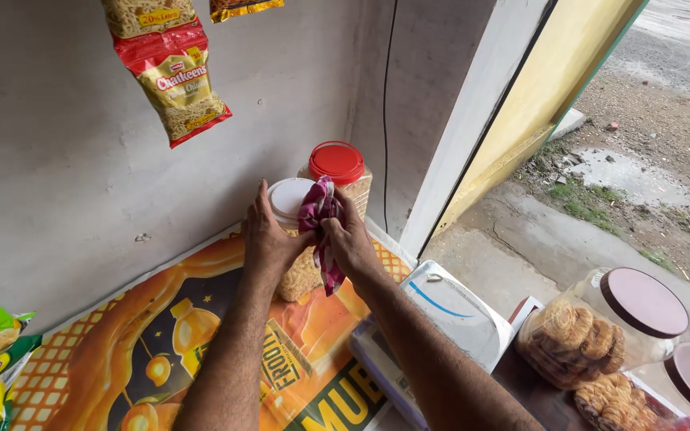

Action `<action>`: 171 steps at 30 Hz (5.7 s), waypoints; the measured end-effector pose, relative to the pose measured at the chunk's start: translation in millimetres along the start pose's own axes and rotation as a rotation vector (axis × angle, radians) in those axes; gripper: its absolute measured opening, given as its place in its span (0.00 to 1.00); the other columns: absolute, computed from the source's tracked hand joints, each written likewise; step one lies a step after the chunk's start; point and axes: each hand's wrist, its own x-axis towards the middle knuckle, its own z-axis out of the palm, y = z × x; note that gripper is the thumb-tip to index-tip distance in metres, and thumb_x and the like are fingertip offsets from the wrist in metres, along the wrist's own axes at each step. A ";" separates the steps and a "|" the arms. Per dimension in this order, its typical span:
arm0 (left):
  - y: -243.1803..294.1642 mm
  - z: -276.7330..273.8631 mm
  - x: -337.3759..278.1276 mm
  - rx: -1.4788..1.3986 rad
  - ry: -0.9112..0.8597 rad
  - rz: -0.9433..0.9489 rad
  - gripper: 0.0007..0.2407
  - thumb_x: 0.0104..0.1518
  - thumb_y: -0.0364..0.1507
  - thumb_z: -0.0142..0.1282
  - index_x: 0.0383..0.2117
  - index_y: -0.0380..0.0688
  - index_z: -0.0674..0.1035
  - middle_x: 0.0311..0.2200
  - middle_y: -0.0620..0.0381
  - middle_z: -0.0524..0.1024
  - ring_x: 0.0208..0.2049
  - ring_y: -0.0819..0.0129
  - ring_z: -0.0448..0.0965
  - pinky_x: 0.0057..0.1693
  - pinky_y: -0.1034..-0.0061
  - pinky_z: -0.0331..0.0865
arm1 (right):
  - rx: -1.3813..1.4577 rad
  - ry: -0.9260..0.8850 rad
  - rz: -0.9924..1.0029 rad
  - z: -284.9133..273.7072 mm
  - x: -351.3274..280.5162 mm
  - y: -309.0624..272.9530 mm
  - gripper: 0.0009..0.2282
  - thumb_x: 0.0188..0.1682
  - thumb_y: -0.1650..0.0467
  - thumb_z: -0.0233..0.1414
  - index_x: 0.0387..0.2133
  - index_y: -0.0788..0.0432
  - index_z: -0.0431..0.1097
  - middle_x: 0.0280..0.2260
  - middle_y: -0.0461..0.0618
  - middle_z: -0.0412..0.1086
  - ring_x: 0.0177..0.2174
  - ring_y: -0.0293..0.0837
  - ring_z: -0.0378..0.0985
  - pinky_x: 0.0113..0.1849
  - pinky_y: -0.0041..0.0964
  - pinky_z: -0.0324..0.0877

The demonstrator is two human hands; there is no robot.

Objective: Wiping and cleaning snack jars with a cloth on a shop counter.

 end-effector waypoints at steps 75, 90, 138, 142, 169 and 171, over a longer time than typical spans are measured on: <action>-43.0 -92.2 -100.1 0.100 0.188 0.011 0.28 0.48 0.35 0.69 0.51 0.37 0.67 0.51 0.37 0.64 0.53 0.40 0.66 0.59 0.46 0.63 | -1.038 -0.326 -0.587 128.6 -39.8 -17.6 0.22 0.57 0.60 0.39 0.63 0.52 0.61 0.65 0.53 0.57 0.65 0.61 0.49 0.59 0.69 0.43; -12.7 -114.0 -105.1 0.047 0.153 0.044 0.49 0.25 0.37 0.81 0.59 0.39 0.61 0.53 0.39 0.62 0.56 0.39 0.64 0.60 0.47 0.62 | -0.990 -0.046 -0.300 138.2 -51.7 -32.5 0.23 0.53 0.58 0.43 0.60 0.52 0.63 0.59 0.56 0.62 0.56 0.66 0.63 0.51 0.65 0.62; -18.8 -114.7 -100.2 0.201 0.143 0.049 0.54 0.21 0.45 0.85 0.61 0.43 0.64 0.52 0.37 0.61 0.54 0.41 0.66 0.56 0.48 0.68 | -1.175 -0.219 -0.738 124.9 27.6 47.2 0.14 0.59 0.66 0.37 0.47 0.57 0.71 0.45 0.59 0.71 0.49 0.57 0.73 0.50 0.55 0.70; -1.7 -119.2 -101.1 0.217 0.032 -0.126 0.52 0.21 0.46 0.82 0.62 0.47 0.67 0.48 0.42 0.65 0.52 0.45 0.69 0.58 0.51 0.70 | -0.773 -0.124 -0.184 105.9 8.9 38.4 0.17 0.60 0.60 0.40 0.44 0.58 0.71 0.40 0.60 0.72 0.45 0.61 0.74 0.47 0.56 0.68; -48.9 -136.7 -85.7 0.119 0.025 -0.101 0.48 0.35 0.50 0.77 0.62 0.40 0.63 0.57 0.35 0.67 0.60 0.41 0.67 0.62 0.53 0.64 | -0.532 -0.036 -0.768 120.5 -56.5 -10.8 0.17 0.64 0.63 0.35 0.49 0.61 0.69 0.59 0.59 0.69 0.60 0.61 0.67 0.60 0.54 0.60; -46.4 -135.4 -83.5 0.111 -0.010 -0.137 0.42 0.40 0.44 0.74 0.65 0.46 0.65 0.58 0.39 0.70 0.60 0.44 0.70 0.65 0.56 0.66 | -0.462 -0.104 -0.520 127.8 -42.6 -11.3 0.21 0.62 0.61 0.36 0.56 0.60 0.71 0.58 0.57 0.68 0.60 0.57 0.66 0.62 0.50 0.58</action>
